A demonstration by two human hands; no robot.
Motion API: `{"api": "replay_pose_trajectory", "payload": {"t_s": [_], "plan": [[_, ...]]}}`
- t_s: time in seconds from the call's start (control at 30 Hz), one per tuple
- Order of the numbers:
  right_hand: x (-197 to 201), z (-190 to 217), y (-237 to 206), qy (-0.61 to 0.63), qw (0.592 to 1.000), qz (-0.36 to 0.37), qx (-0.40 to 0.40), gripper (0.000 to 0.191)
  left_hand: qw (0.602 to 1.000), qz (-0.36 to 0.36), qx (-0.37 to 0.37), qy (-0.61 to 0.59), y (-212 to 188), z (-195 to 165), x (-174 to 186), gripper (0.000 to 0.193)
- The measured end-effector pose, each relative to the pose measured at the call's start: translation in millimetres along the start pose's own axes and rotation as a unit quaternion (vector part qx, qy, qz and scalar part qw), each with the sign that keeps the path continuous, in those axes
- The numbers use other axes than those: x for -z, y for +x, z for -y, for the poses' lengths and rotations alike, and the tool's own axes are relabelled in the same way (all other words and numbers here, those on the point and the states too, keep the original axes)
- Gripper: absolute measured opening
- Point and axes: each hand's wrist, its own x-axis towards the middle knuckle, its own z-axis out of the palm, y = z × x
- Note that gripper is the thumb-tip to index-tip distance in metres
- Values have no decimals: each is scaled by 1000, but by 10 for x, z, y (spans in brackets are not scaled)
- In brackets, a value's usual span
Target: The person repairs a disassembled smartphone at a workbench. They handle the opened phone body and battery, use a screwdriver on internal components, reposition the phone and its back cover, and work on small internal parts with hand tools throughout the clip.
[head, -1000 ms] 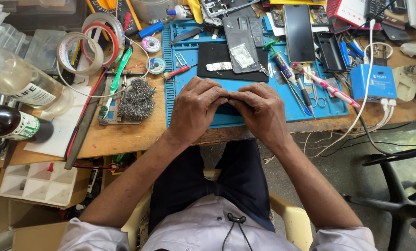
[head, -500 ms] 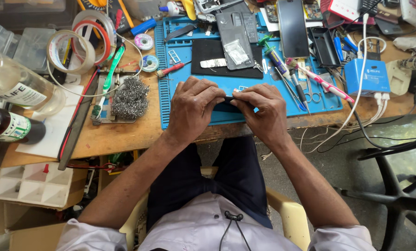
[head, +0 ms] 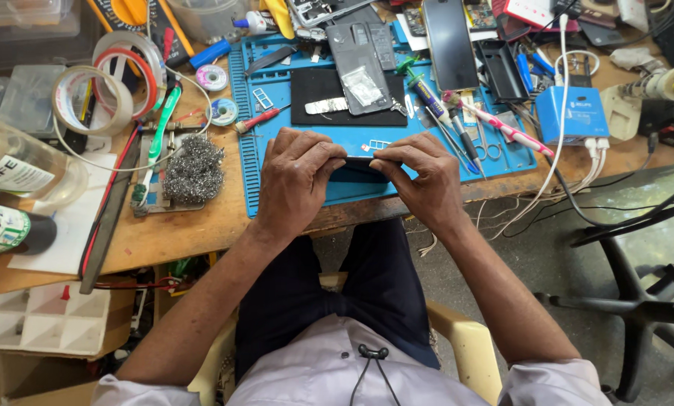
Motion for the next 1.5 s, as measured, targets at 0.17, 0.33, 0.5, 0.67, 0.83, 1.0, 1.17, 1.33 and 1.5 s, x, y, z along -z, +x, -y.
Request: {"api": "replay_pose_trajectory", "payload": {"t_s": [0.17, 0.33, 0.5, 0.67, 0.83, 1.0, 1.17, 1.33, 1.5], "plan": [[60, -56, -50, 22, 1000, -5, -13, 22, 999, 5, -29, 42, 27, -19, -5, 17], [65, -75, -47, 22, 1000, 4, -20, 20, 997, 15, -56, 55, 85, -95, -165, 15], [169, -55, -82, 22, 999, 40, -13, 26, 997, 25, -58, 40, 48, -124, -55, 17], [195, 17, -261, -64, 989, 13, 135, 18, 995, 94, -30, 15, -254, 36, 405, 39], [83, 18, -364, -71, 984, 17, 164, 19, 994, 110, 11, -16, -434, 169, 483, 32], [44, 3, -414, -79, 986, 41, 140, 20, 989, 124, 48, -62, -464, 241, 451, 33], [-39, 58, -403, -83, 988, 64, 114, 26, 986, 137, 70, -58, -537, 317, 459, 36], [-194, 89, -388, -60, 992, 76, 85, 22, 984, 141, 103, -30, -538, 453, 501, 33], [-165, -40, -415, -62, 995, 77, 25, 22, 991, 123, 46, -9, -526, 565, 527, 51]]}}
